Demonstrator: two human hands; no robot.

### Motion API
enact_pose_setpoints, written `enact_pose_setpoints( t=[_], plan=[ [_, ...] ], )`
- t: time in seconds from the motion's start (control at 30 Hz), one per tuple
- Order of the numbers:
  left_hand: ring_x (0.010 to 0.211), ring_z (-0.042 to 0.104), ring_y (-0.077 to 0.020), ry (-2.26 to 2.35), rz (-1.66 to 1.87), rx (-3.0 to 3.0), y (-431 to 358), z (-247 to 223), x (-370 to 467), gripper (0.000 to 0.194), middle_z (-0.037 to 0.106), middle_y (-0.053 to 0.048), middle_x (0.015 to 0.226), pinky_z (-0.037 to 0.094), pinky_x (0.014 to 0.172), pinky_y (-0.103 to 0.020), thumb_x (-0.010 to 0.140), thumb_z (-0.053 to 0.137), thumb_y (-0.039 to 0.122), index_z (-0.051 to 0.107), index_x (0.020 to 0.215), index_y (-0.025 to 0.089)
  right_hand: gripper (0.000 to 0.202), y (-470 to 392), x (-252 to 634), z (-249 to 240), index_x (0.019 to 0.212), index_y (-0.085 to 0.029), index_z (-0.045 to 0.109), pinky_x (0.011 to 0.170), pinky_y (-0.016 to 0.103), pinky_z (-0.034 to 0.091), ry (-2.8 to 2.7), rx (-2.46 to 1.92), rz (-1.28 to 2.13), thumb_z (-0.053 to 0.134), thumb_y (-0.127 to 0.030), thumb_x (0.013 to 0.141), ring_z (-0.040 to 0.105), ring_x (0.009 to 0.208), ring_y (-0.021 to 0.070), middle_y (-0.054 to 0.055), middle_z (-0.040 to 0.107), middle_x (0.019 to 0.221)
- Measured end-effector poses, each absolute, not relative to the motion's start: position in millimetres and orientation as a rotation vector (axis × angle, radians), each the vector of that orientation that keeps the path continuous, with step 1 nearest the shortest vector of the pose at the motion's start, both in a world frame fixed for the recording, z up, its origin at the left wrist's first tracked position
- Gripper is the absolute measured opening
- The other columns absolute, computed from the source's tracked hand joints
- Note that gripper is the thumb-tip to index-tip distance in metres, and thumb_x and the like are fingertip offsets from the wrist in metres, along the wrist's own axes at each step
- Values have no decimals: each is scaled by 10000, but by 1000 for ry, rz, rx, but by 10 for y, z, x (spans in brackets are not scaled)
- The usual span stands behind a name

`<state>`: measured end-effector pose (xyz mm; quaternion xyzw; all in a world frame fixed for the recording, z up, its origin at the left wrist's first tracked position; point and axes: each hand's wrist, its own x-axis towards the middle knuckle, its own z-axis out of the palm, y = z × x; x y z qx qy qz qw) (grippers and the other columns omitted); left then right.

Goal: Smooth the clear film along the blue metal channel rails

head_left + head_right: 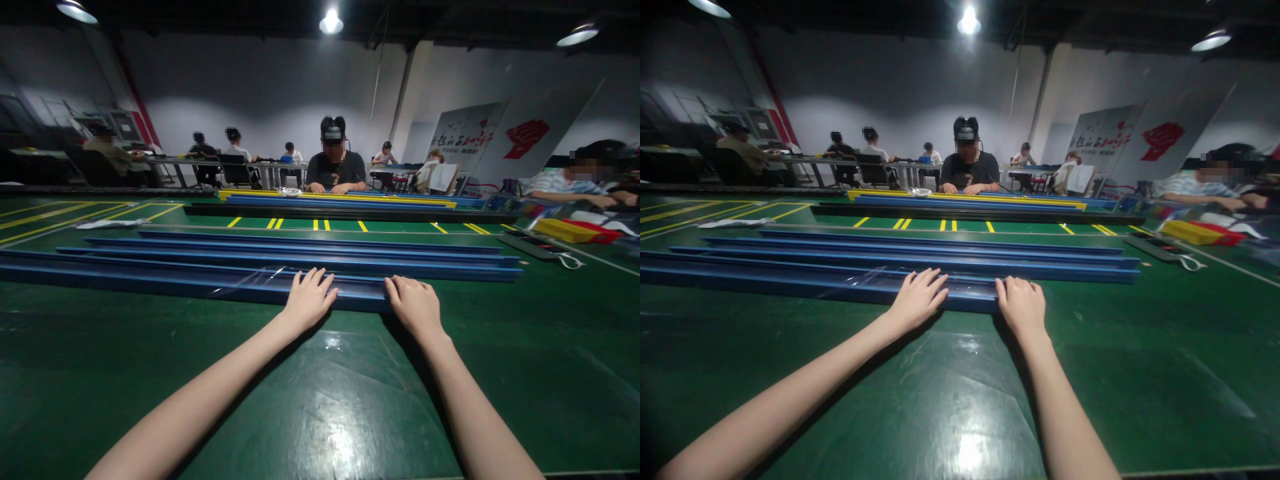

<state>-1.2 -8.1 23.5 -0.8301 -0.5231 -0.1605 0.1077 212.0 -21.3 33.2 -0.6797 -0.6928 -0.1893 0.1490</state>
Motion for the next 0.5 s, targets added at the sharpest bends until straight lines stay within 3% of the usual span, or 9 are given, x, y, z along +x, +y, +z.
enact_pose_setpoints(
  t=[0.13, 0.27, 0.5],
  plan=[
    [1216, 379, -236, -1519, -465, -2453, -70, 219, -22, 415, 459, -80, 1302, 307, 981, -448, 897, 286, 389, 460, 1225, 203, 366, -231, 2062, 297, 826, -156, 614, 826, 330, 314, -1999, -1876, -621, 315, -355, 892, 591, 873, 199, 90, 668, 916],
    [1220, 377, -232, -1490, -459, -2489, -50, 208, -32, 424, 448, -81, 1310, 297, 994, -436, 897, 289, 391, 447, 1237, 194, 334, -221, 1958, 214, 1016, -157, 590, 922, 343, 259, -2142, -1577, -642, 335, -333, 889, 514, 1059, 202, 82, 597, 1134],
    [1230, 361, -233, -1510, -436, -2520, -50, 254, -35, 426, 442, -80, 1315, 287, 1003, -435, 896, 296, 397, 449, 1236, 192, 338, -213, 1953, 231, 975, -170, 606, 875, 307, 279, -2131, -1563, -573, 326, -341, 895, 549, 983, 171, 65, 640, 1048]
  ],
)
